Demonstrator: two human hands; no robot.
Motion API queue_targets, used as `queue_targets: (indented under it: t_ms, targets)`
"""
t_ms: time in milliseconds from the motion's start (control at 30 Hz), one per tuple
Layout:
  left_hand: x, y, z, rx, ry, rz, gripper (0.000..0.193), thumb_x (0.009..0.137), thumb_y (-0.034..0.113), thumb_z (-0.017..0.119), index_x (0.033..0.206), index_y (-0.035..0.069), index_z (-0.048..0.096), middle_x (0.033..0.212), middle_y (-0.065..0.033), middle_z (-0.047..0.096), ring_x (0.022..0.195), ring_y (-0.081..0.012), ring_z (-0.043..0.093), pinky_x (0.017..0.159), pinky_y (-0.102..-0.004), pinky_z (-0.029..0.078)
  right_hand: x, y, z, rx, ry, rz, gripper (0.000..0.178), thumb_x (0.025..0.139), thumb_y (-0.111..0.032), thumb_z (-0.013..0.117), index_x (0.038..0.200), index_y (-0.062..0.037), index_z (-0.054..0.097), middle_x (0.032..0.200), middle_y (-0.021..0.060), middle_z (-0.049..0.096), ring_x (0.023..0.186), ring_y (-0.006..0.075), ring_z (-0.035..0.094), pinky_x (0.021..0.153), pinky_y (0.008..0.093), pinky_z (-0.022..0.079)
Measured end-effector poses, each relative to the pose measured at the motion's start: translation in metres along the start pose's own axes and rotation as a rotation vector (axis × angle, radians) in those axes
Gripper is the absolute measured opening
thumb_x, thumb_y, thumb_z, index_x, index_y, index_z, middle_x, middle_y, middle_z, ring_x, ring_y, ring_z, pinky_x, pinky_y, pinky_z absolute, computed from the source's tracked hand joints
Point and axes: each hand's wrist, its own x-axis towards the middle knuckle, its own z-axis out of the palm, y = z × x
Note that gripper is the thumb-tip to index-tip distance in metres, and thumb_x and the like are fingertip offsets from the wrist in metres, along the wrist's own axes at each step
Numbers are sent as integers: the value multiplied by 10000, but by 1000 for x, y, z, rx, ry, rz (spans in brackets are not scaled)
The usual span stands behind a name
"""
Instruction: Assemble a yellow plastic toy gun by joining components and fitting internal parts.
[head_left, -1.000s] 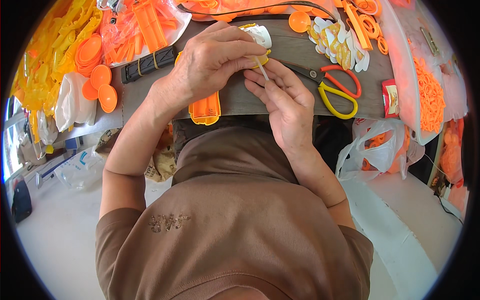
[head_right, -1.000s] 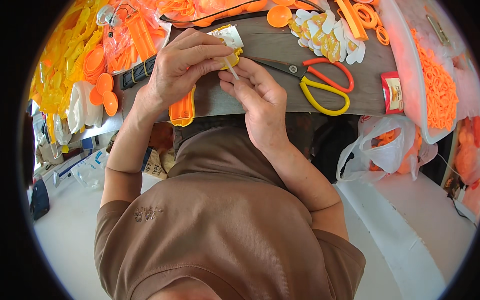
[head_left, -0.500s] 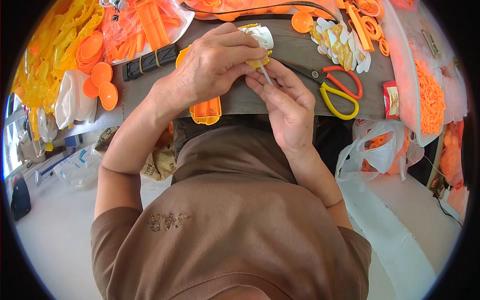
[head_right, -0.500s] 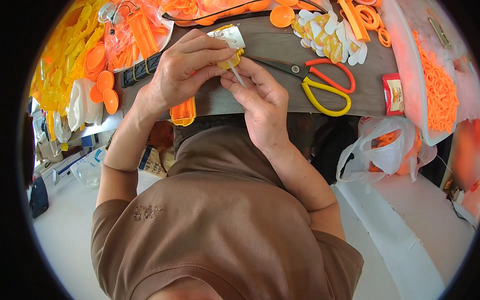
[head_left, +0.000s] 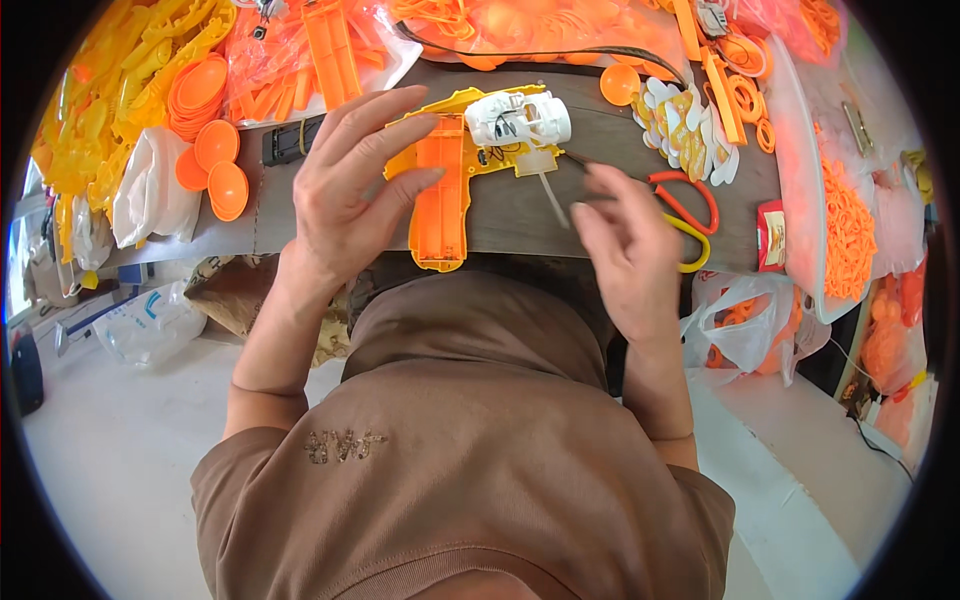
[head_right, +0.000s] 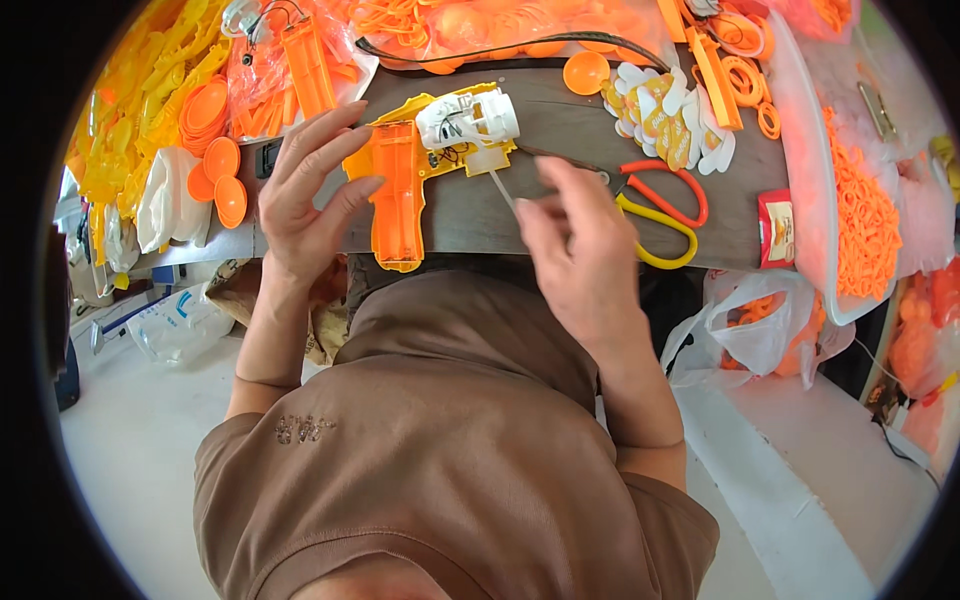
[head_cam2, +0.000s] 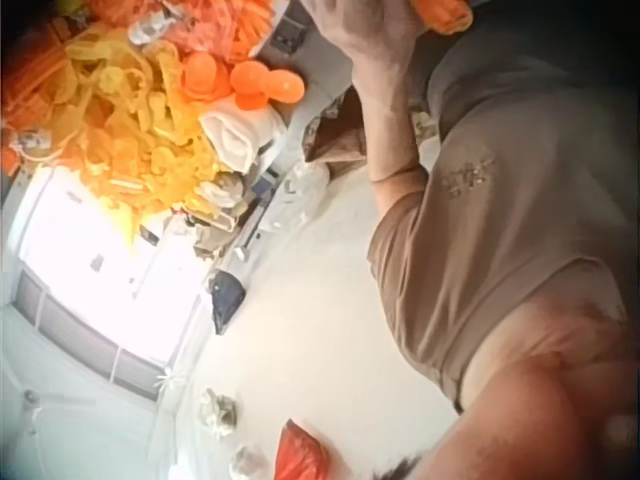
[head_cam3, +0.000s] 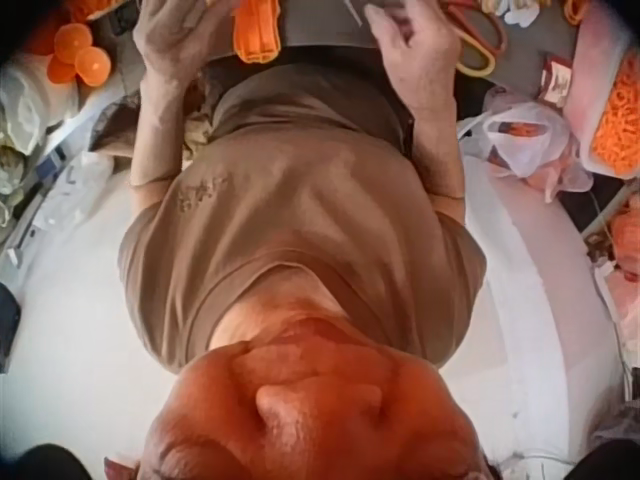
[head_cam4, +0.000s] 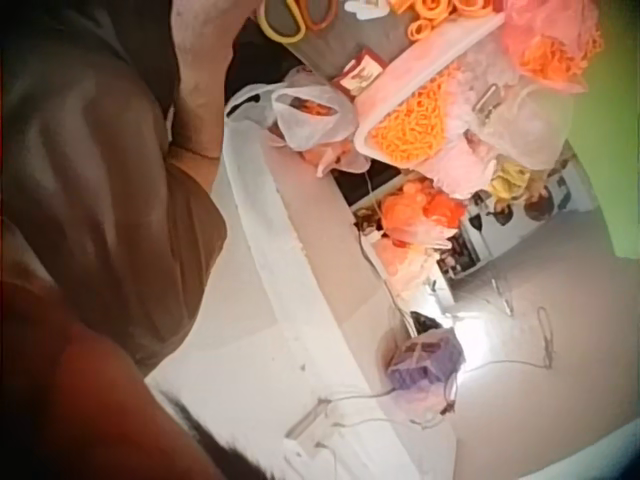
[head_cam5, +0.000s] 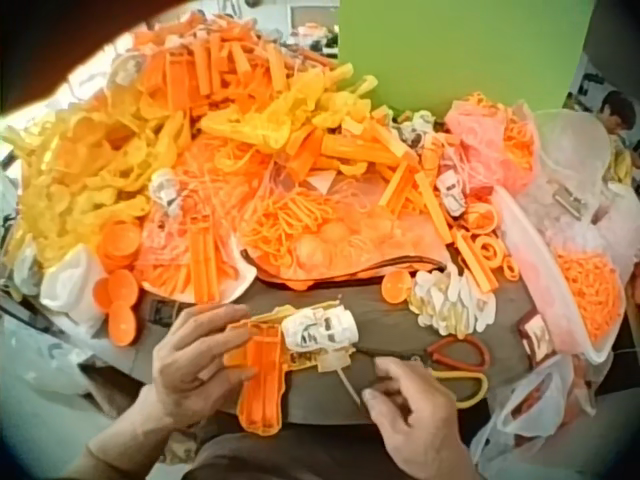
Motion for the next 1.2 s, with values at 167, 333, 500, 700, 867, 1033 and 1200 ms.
queue_targets:
  t_ms: [167, 333, 500, 700, 867, 1033, 1200]
  targets:
    - [-16, 4, 9, 89, -49, -38, 594, 661, 205, 789, 1186, 30, 574, 1279, -163, 517, 1181, -358, 469, 970, -428, 410, -4, 8, -54, -746, 169, -332, 244, 793, 32, 633, 1032, 10, 592, 1003, 109, 598, 856, 194, 610, 687, 307, 504]
    - [-20, 0, 18, 59, -111, -85, 649, 673, 254, 786, 1231, 31, 541, 1315, -180, 466, 1207, -372, 438, 983, -439, 403, -3, 16, -68, -1042, 19, -266, 279, 769, 7, 617, 1044, -2, 570, 1051, 128, 574, 998, 307, 527, 860, 387, 418]
    - [-14, 0, 26, 27, -103, -74, 663, 675, 262, 786, 1242, 31, 531, 1317, -175, 463, 1205, -379, 437, 984, -444, 408, 5, 23, -79, -1070, -40, -284, 287, 775, 45, 580, 1053, -11, 538, 1046, 133, 551, 989, 319, 533, 839, 398, 428]
    - [-17, -3, 32, 12, -48, -72, 674, 671, 271, 792, 1244, 30, 532, 1322, -177, 464, 1214, -376, 438, 981, -441, 415, 3, 19, -82, -974, -116, -303, 296, 769, 72, 553, 1050, -16, 525, 1040, 143, 539, 983, 337, 544, 821, 413, 441]
    - [-13, -2, 37, -19, -44, -68, 662, 672, 238, 796, 1242, 24, 535, 1327, -180, 465, 1222, -375, 435, 995, -441, 401, 3, 23, -89, -1008, -45, -338, 301, 769, 73, 560, 1059, -8, 555, 1043, 144, 546, 979, 329, 547, 822, 399, 448]
    - [-13, -2, 37, -26, -37, -84, 668, 661, 222, 802, 1237, 10, 538, 1318, -180, 484, 1236, -376, 427, 1009, -438, 383, 11, 45, -93, -1077, 93, -408, 279, 761, 68, 580, 1032, 4, 589, 1034, 143, 556, 956, 324, 543, 819, 391, 448]
    - [-15, -3, 37, -58, -38, -111, 719, 657, 204, 806, 1280, 14, 504, 1380, -207, 409, 1265, -372, 407, 1031, -433, 363, 4, 33, -74, -974, 302, -538, 232, 766, 21, 597, 997, -1, 592, 1002, 122, 567, 921, 305, 561, 784, 409, 448]
